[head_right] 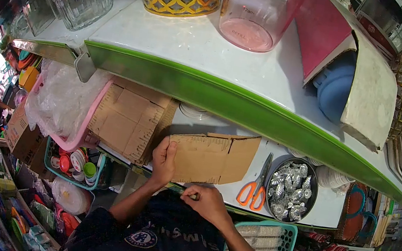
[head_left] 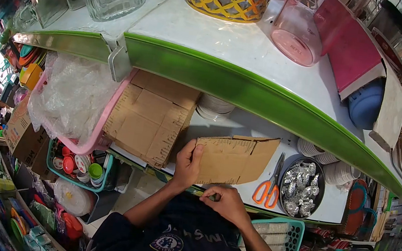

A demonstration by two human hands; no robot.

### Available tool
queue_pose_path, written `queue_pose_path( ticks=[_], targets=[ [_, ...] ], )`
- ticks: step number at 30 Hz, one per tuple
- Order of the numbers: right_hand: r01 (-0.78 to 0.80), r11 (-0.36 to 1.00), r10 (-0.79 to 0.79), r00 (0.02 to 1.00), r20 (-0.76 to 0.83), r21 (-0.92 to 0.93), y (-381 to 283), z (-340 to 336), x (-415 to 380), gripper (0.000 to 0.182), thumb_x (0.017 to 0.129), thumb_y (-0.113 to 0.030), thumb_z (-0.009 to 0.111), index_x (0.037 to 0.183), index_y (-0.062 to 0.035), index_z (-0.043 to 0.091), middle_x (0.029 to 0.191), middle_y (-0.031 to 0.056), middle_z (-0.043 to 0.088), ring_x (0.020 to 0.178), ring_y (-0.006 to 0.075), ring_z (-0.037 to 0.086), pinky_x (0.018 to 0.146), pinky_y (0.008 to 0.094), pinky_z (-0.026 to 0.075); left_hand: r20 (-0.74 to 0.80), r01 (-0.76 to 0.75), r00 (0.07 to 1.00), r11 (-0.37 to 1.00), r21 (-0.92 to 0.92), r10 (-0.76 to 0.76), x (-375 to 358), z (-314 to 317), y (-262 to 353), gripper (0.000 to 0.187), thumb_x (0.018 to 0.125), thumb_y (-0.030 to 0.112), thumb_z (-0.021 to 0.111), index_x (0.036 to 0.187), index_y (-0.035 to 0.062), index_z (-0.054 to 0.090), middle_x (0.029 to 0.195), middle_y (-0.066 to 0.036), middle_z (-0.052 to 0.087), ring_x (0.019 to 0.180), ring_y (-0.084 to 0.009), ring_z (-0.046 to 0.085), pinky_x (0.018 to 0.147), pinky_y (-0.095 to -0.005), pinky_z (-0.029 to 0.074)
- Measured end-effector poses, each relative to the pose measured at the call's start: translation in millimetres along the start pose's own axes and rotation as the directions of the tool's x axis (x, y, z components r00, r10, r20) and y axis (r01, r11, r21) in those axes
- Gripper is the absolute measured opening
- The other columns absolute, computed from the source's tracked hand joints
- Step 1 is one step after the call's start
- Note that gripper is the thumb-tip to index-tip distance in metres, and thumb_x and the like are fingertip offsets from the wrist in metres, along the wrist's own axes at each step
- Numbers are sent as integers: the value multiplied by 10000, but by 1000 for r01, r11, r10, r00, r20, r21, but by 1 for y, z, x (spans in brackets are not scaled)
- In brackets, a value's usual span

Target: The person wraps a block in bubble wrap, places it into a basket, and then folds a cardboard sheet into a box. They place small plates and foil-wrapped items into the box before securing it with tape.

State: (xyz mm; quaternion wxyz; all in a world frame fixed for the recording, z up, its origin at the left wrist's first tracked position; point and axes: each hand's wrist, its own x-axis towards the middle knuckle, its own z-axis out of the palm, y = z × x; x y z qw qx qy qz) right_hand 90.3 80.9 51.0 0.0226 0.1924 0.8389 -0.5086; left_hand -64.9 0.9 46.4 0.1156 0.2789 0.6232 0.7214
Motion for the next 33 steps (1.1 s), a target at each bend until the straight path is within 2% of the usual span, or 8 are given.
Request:
queue_pose_path(
  ticks=[15, 19, 22, 25, 27, 30, 31, 33],
  targets=[
    [171, 879, -340, 879, -334, -445, 6, 7, -4, 141, 751, -143, 783, 849, -112, 686, 811, 9, 700, 732, 211, 686, 610, 331, 531, 23, 5, 1000, 1000, 5, -5, -5, -2, -4, 201, 1026, 151, 469, 918, -7, 534, 725, -34, 478, 702, -94, 409, 627, -287, 402],
    [99, 907, -255, 902, -347, -409, 3, -1, -6, 166, 730, -149, 806, 842, -106, 691, 790, 13, 680, 705, 191, 680, 602, 322, 527, 9, -41, 999, 999, 36, 40, -9, -2, -3, 206, 1019, 166, 486, 907, -2, 527, 716, -55, 483, 681, -107, 418, 610, -290, 401],
    [284, 908, -399, 813, -424, -309, 23, -7, -11, 226, 707, -153, 818, 876, -74, 689, 730, 46, 649, 676, 230, 660, 615, 331, 529, 26, -61, 998, 997, 47, 60, -14, -6, -5, 212, 1018, 173, 488, 900, 0, 523, 713, -62, 492, 669, -114, 431, 601, -296, 404],
    [289, 876, -477, 637, -606, -386, 37, -21, -19, 333, 738, -128, 771, 1031, -37, 642, 956, 123, 653, 953, 248, 644, 767, 364, 499, 11, -75, 997, 997, 14, 75, -21, -6, -19, 219, 1022, 174, 474, 919, -6, 544, 729, -63, 521, 679, -115, 461, 611, -293, 417],
    [158, 908, -415, 457, -786, -388, 39, -30, -11, 637, 743, -144, 752, 1309, -16, 488, 1318, 203, 494, 1249, 318, 480, 993, 431, 402, -8, -79, 997, 997, -26, 79, -24, -4, -21, 229, 1026, 174, 461, 941, -12, 563, 745, -64, 545, 693, -114, 485, 625, -287, 429],
    [193, 971, -227, 537, -812, -143, 37, -40, -3, 919, 703, -221, 825, 1444, -3, 327, 1467, 230, 312, 1346, 337, 349, 1091, 438, 306, -47, -131, 991, 989, -76, 127, -27, 3, -10, 270, 1033, 185, 440, 1010, -33, 598, 807, -79, 612, 739, -120, 547, 676, -277, 464],
    [239, 971, -157, 604, -782, -11, 37, -41, -2, 1112, 684, -249, 852, 1514, 7, 158, 1458, 222, 334, 1343, 338, 362, 1114, 431, 294, -39, -150, 988, 986, -75, 147, -28, 4, -8, 291, 1033, 197, 439, 1033, -44, 601, 861, -98, 632, 777, -143, 574, 718, -286, 475],
    [280, 957, -123, 623, -772, 73, 38, -37, 0, 1145, 674, -265, 867, 1518, 6, 142, 1455, 220, 339, 1350, 335, 356, 1123, 431, 284, -24, -168, 986, 983, -76, 167, -28, 6, -8, 314, 1033, 209, 437, 1056, -56, 605, 914, -117, 652, 814, -165, 602, 759, -295, 486]
  ],
)
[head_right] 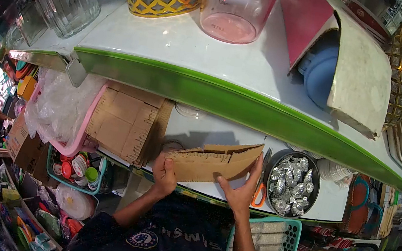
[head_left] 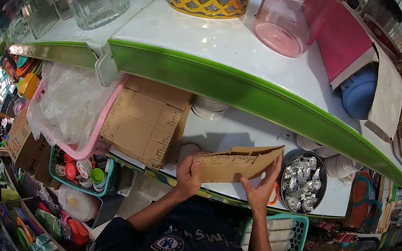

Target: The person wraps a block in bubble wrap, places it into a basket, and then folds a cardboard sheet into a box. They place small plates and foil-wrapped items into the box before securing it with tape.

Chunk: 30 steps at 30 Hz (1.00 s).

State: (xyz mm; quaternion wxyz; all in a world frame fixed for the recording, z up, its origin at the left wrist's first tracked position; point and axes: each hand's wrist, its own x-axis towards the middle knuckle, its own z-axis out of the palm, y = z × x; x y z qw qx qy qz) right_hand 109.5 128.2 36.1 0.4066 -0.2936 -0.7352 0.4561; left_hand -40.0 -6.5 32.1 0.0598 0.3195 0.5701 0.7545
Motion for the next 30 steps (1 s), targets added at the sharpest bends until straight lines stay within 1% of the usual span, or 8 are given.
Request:
queue_pose_path(
  ticks=[3, 6, 10, 15, 16, 20, 25, 30],
  targets=[
    [-18, 998, 15, 998, 55, 59, 4, 1, -3, 1239, 645, -278, 907, 1529, -14, 81, 1466, 208, 318, 1355, 318, 355, 1124, 426, 299, 20, -102, 995, 993, 60, 101, 1, 1, -6, 331, 1032, 230, 438, 1112, -62, 573, 1041, -160, 634, 932, -223, 605, 853, -330, 469],
    [-47, 953, 20, 995, 94, 299, 3, 6, -10, 1286, 641, -217, 916, 1532, -33, 8, 1492, 183, 257, 1351, 288, 355, 1095, 412, 351, 30, -143, 989, 990, -14, 143, -6, 1, -18, 360, 1028, 254, 434, 1197, -54, 515, 1181, -207, 570, 1063, -279, 565, 930, -373, 435],
    [-4, 961, -26, 994, 106, 277, 4, 2, -12, 1248, 671, -251, 891, 1532, -35, 14, 1498, 190, 255, 1359, 298, 347, 1107, 421, 332, 72, -219, 973, 975, -32, 221, -12, 0, -22, 423, 1024, 310, 408, 1272, -30, 451, 1285, -244, 495, 1172, -324, 515, 999, -428, 401],
    [156, 983, -176, 954, 241, 98, 18, -1, -19, 1090, 777, -346, 751, 1513, -20, 16, 1541, 270, 178, 1407, 356, 286, 1129, 453, 286, 177, -342, 926, 939, 29, 332, -5, 8, -10, 485, 1032, 355, 316, 1345, -2, 418, 1399, -289, 406, 1311, -413, 426, 1081, -489, 340],
    [63, 990, -96, 961, 258, 130, 21, 0, -23, 1029, 804, -359, 702, 1503, -23, 26, 1547, 305, 145, 1422, 382, 253, 1133, 476, 273, 201, -335, 924, 942, 15, 326, -9, 8, -15, 513, 1038, 384, 292, 1369, 13, 422, 1469, -310, 328, 1361, -443, 365, 1110, -510, 303],
    [-26, 984, -23, 963, 270, 176, 52, 0, -40, 993, 818, -359, 676, 1503, -36, 34, 1545, 319, 144, 1425, 406, 240, 1140, 498, 253, 214, -324, 928, 945, 54, 306, -13, 9, -20, 518, 1040, 390, 296, 1362, 11, 441, 1503, -317, 279, 1385, -454, 326, 1125, -516, 278],
    [278, 959, -282, 956, 85, 49, 36, 7, -27, 918, 824, -335, 674, 1509, -64, 126, 1525, 336, 184, 1418, 450, 247, 1140, 520, 241, 291, -267, 927, 961, 76, 235, -15, 9, -26, 512, 1038, 386, 316, 1374, 17, 434, 1514, -322, 256, 1405, -464, 284, 1136, -533, 248],
    [322, 942, -328, 943, 55, 94, 29, 12, -20, 891, 824, -370, 681, 1501, -62, 190, 1513, 331, 215, 1409, 451, 266, 1135, 519, 251, 277, -224, 938, 974, 24, 209, -20, 7, -41, 550, 1025, 413, 354, 1412, 23, 375, 1530, -308, 231, 1418, -454, 263, 1142, -528, 233]
  ],
)
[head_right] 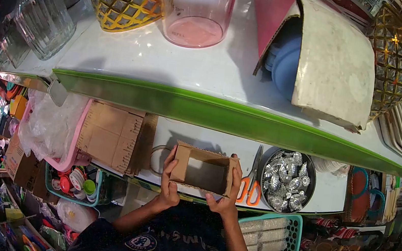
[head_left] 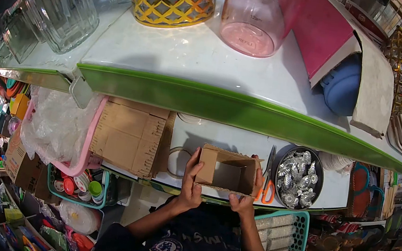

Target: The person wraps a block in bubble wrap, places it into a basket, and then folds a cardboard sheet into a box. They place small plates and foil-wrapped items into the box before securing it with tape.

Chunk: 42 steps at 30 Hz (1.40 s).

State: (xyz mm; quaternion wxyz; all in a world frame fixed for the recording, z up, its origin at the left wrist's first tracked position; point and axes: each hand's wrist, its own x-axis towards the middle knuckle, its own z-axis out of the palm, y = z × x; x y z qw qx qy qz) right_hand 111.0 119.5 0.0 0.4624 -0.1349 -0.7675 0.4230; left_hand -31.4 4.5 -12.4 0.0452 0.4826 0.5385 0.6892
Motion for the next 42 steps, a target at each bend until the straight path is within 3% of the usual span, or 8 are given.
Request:
queue_pose_path(
  ticks=[11, 14, 17, 21, 23, 29, 37, 42],
  targets=[
    [79, 997, -78, 993, -87, 12, -7, 2, -6, 850, 856, -468, 645, 1455, 2, 268, 1362, 307, 382, 1285, 398, 413, 1068, 497, 358, 80, 210, 976, 974, -89, -203, -10, -5, -9, 906, 926, 530, 551, 1540, 17, 124, 1540, -289, 199, 1404, -429, 258, 1146, -493, 202],
    [30, 999, -32, 996, -83, -28, -28, -4, 4, 889, 843, -510, 670, 1455, 6, 283, 1413, 285, 359, 1319, 376, 394, 1078, 487, 347, 114, 5, 993, 990, 144, -21, 5, -11, -5, 943, 910, 523, 579, 1541, 6, 106, 1505, -280, 245, 1361, -420, 294, 1127, -497, 220],
    [-288, 943, 300, 952, -56, 166, -52, -9, 29, 899, 860, -587, 627, 1464, -12, 291, 1459, 248, 348, 1339, 354, 394, 1092, 473, 332, 92, 208, 975, 975, -83, -201, 13, -14, 11, 915, 922, 507, 570, 1544, 17, 111, 1459, -239, 326, 1302, -357, 382, 1103, -449, 285],
    [-194, 882, 286, 945, -161, 429, -49, -25, 39, 788, 954, -656, 384, 1487, -84, 290, 1435, 158, 416, 1285, 294, 454, 1070, 424, 364, 117, 619, 759, 653, -437, -641, 12, -10, 22, 648, 1014, 512, 381, 1436, 21, 359, 1375, -146, 500, 1260, -270, 500, 1058, -427, 405],
    [-193, 848, 362, 891, -273, 494, -38, -31, 30, 672, 1001, -583, 347, 1454, -87, 336, 1385, 124, 473, 1223, 259, 502, 1031, 401, 396, 266, 640, 494, 139, -755, -828, 35, -8, 47, 642, 1019, 524, 371, 1465, 66, 306, 1390, -126, 479, 1262, -274, 510, 1062, -417, 415],
    [-214, 810, 464, 804, -373, 546, -45, -12, 12, 325, 1047, -269, 422, 1255, -20, 443, 1143, 105, 552, 1035, 169, 570, 794, 336, 522, 299, 666, 410, 59, -744, -862, 53, -6, 64, 702, 991, 601, 349, 1469, 87, 323, 1407, -148, 482, 1275, -311, 508, 1030, -465, 458],
    [-380, 906, 407, 903, -135, 184, -64, -2, 1, 177, 826, 13, 718, 988, -2, 649, 1038, 121, 615, 856, 186, 627, 733, 291, 527, 338, 619, 399, -21, -785, -852, 46, -9, 59, 616, 1021, 533, 331, 1457, 98, 348, 1400, -113, 496, 1279, -276, 505, 1053, -440, 427],
    [-97, 924, 82, 995, -56, -369, -72, -3, 9, 306, 701, -26, 815, 992, -78, 734, 962, 90, 591, 855, 209, 577, 680, 302, 481, 359, 609, 382, -60, -791, -852, 37, -13, 54, 537, 1036, 462, 327, 1437, 109, 378, 1385, -94, 513, 1269, -253, 512, 1057, -424, 419]
  ],
)
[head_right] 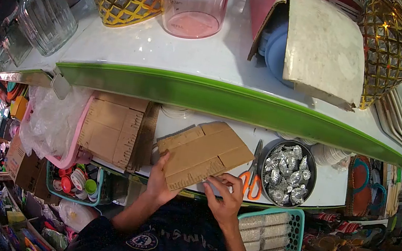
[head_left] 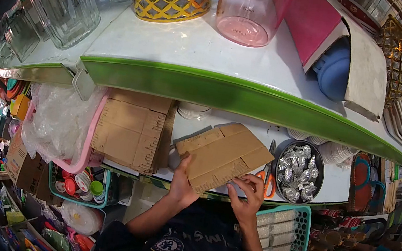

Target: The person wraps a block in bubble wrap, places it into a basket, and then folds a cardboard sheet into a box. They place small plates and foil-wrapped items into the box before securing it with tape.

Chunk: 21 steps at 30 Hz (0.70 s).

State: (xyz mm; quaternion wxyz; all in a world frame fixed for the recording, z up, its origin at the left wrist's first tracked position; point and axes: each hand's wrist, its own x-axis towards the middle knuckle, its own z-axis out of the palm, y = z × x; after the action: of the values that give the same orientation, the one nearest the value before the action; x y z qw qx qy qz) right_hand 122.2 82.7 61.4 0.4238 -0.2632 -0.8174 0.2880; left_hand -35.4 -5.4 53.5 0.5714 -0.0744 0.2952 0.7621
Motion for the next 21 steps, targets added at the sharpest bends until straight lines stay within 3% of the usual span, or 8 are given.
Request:
queue_pose_path(
  ticks=[2, 4, 6, 8, 11, 17, 21],
  targets=[
    [36, 996, -35, 999, 15, -77, 0, -1, 1, 289, 695, -47, 822, 969, -94, 742, 943, 76, 587, 833, 202, 560, 658, 303, 466, 36, 39, 999, 999, 4, -39, 1, -6, 0, 527, 1034, 447, 322, 1439, 114, 381, 1373, -95, 523, 1267, -252, 514, 1068, -419, 403],
    [176, 969, -173, 984, 30, -174, -3, -3, 4, 235, 687, -83, 822, 909, -131, 759, 958, 50, 612, 802, 201, 525, 653, 318, 437, 2, 71, 997, 997, -24, -71, -7, 8, 4, 546, 1033, 469, 304, 1445, 119, 373, 1385, -104, 510, 1280, -267, 498, 1080, -445, 384],
    [191, 967, -185, 981, 51, -171, -5, -2, 8, 214, 692, -95, 816, 894, -141, 763, 953, 26, 630, 797, 200, 519, 678, 324, 431, -29, 104, 994, 993, -54, -106, -11, 12, 5, 564, 1032, 491, 286, 1452, 123, 366, 1398, -112, 496, 1294, -281, 482, 1093, -470, 364],
    [207, 964, -197, 978, 72, -166, -8, -1, 9, 192, 697, -107, 811, 878, -151, 766, 947, 1, 647, 792, 199, 514, 703, 329, 425, 141, 147, 982, 978, -149, -126, -12, 11, 5, 647, 1009, 581, 260, 1474, 139, 337, 1441, -129, 443, 1331, -318, 427, 1095, -549, 323],
    [256, 948, -241, 965, 100, -187, -11, 1, 9, 174, 671, -55, 801, 821, -122, 744, 888, -6, 661, 773, 218, 515, 705, 332, 412, 247, 154, 962, 978, -140, -116, -18, 16, 8, 756, 961, 688, 260, 1490, 152, 314, 1471, -136, 399, 1345, -334, 389, 1075, -595, 316],
    [329, 920, -311, 943, 116, -211, -16, 2, 12, 265, 648, -141, 843, 902, -133, 769, 868, -16, 683, 755, 204, 500, 715, 328, 398, 382, 245, 909, 953, -175, -164, -16, 10, 10, 853, 901, 773, 287, 1496, 162, 308, 1474, -126, 395, 1331, -318, 392, 1077, -572, 317],
    [312, 936, -296, 948, 112, -165, -18, 4, 15, 354, 632, -155, 851, 978, -142, 773, 822, -29, 680, 747, 181, 509, 715, 329, 393, 329, 234, 928, 960, -155, -173, -19, 14, 11, 875, 885, 787, 312, 1501, 166, 300, 1482, -127, 387, 1331, -320, 392, 1081, -554, 319]
  ],
)
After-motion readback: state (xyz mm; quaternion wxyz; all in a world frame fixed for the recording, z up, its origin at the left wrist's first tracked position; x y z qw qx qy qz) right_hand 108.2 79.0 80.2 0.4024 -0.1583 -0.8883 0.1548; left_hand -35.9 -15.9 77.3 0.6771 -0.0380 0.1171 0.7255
